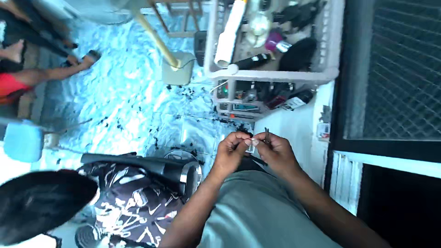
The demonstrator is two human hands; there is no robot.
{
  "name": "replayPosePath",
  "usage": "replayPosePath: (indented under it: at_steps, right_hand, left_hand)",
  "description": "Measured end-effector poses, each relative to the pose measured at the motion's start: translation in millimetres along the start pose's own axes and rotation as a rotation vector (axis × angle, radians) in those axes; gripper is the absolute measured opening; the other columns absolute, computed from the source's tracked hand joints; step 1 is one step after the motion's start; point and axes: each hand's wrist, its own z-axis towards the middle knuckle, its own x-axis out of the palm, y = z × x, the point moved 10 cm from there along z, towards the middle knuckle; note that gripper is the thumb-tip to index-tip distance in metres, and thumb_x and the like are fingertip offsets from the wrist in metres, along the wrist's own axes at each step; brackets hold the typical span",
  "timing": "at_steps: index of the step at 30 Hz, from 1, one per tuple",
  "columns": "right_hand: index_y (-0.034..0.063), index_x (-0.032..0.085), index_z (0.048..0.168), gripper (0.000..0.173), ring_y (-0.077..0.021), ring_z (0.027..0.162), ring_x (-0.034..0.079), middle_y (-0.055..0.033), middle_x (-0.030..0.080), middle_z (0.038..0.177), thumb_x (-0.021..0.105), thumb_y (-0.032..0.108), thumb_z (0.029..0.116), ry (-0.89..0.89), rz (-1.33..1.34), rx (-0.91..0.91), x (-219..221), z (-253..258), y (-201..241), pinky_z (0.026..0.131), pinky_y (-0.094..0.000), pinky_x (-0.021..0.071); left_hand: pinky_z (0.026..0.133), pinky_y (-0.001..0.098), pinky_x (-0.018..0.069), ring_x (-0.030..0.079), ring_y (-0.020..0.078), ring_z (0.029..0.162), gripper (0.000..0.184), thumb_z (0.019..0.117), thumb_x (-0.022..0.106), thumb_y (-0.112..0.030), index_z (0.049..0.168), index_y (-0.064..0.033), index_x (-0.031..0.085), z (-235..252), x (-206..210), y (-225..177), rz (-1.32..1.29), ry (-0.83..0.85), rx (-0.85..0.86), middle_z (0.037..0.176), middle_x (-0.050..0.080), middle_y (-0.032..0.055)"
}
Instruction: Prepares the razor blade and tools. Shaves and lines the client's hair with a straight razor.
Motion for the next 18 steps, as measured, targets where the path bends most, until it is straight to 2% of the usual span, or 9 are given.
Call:
replayPosePath:
  at_steps: [2, 4, 7, 10, 15, 17, 18]
  right_hand:
    - [0.0082, 0.069, 0.104, 0.016, -0.0054, 0.051, 0.05, 0.0036, 0.057, 0.067, 0.059, 0.021, 0.1022, 0.161, 0.016, -0.026, 38, -2, 10, 0.047, -0.0231, 0.0448]
    - [0.0101, 0.067, 0.102, 0.014, -0.0038, 0.051, 0.049, 0.0053, 0.056, 0.066, 0.059, 0.021, 0.1025, 0.377, 0.15, -0.004, 82, -16, 21, 0.048, -0.0211, 0.0443]
    - [0.0149, 0.068, 0.101, 0.012, 0.0008, 0.053, 0.05, 0.0062, 0.064, 0.076, 0.061, 0.024, 0.1028, 0.777, 0.412, 0.099, 153, -55, 36, 0.048, -0.0166, 0.0441]
    - [0.0184, 0.069, 0.096, 0.01, 0.0026, 0.052, 0.052, 0.0037, 0.07, 0.084, 0.065, 0.027, 0.1007, 1.076, 0.48, 0.274, 215, -96, 31, 0.045, -0.0141, 0.043]
    - [0.0163, 0.067, 0.092, 0.014, 0.0018, 0.048, 0.051, 0.0006, 0.072, 0.083, 0.061, 0.024, 0.102, 1.283, 0.341, 0.389, 288, -158, 16, 0.043, -0.0142, 0.0404]
    - [0.0144, 0.067, 0.092, 0.016, 0.0011, 0.047, 0.051, 0.0, 0.072, 0.082, 0.06, 0.023, 0.1027, 1.291, 0.297, 0.424, 309, -179, 9, 0.042, -0.0146, 0.0407]
    - [0.013, 0.067, 0.094, 0.016, 0.0005, 0.046, 0.049, 0.0006, 0.071, 0.078, 0.059, 0.023, 0.1027, 1.273, 0.266, 0.449, 318, -187, 5, 0.041, -0.0152, 0.0408]
  left_hand:
    - [0.07, 0.0298, 0.0592, 0.067, 0.012, 0.073, 0.01, 0.1017, 0.061, -0.005, 0.109, 0.0016, 0.064, -30, -29, -8, -0.015, -0.044, 0.058, 0.086, 0.07, 0.0057]
    - [0.073, 0.029, 0.0567, 0.065, 0.0099, 0.077, 0.009, 0.0994, 0.063, -0.004, 0.106, 0.0002, 0.067, -65, -54, -12, -0.143, -0.028, 0.109, 0.09, 0.069, 0.0041]
    - [0.077, 0.0302, 0.0589, 0.069, 0.0099, 0.082, 0.012, 0.093, 0.069, -0.001, 0.104, -0.0067, 0.067, -122, -83, -11, -0.426, 0.031, 0.148, 0.094, 0.072, 0.0019]
    - [0.072, 0.0307, 0.0598, 0.069, 0.0113, 0.076, 0.014, 0.091, 0.069, 0.001, 0.1, -0.009, 0.064, -179, -109, -3, -0.493, -0.02, 0.158, 0.089, 0.071, 0.0019]
    - [0.067, 0.0294, 0.0592, 0.069, 0.0112, 0.072, 0.014, 0.0921, 0.07, -0.002, 0.1, -0.011, 0.062, -267, -144, 24, -0.546, -0.147, 0.21, 0.085, 0.071, 0.0013]
    - [0.069, 0.03, 0.0593, 0.069, 0.0115, 0.074, 0.017, 0.0942, 0.07, -0.006, 0.109, -0.0057, 0.062, -304, -158, 28, -0.418, -0.249, 0.252, 0.089, 0.071, 0.0025]
    - [0.073, 0.0305, 0.0594, 0.068, 0.0119, 0.08, 0.026, 0.0957, 0.068, -0.006, 0.12, 0.0, 0.062, -323, -164, 25, -0.267, -0.315, 0.276, 0.095, 0.07, 0.0042]
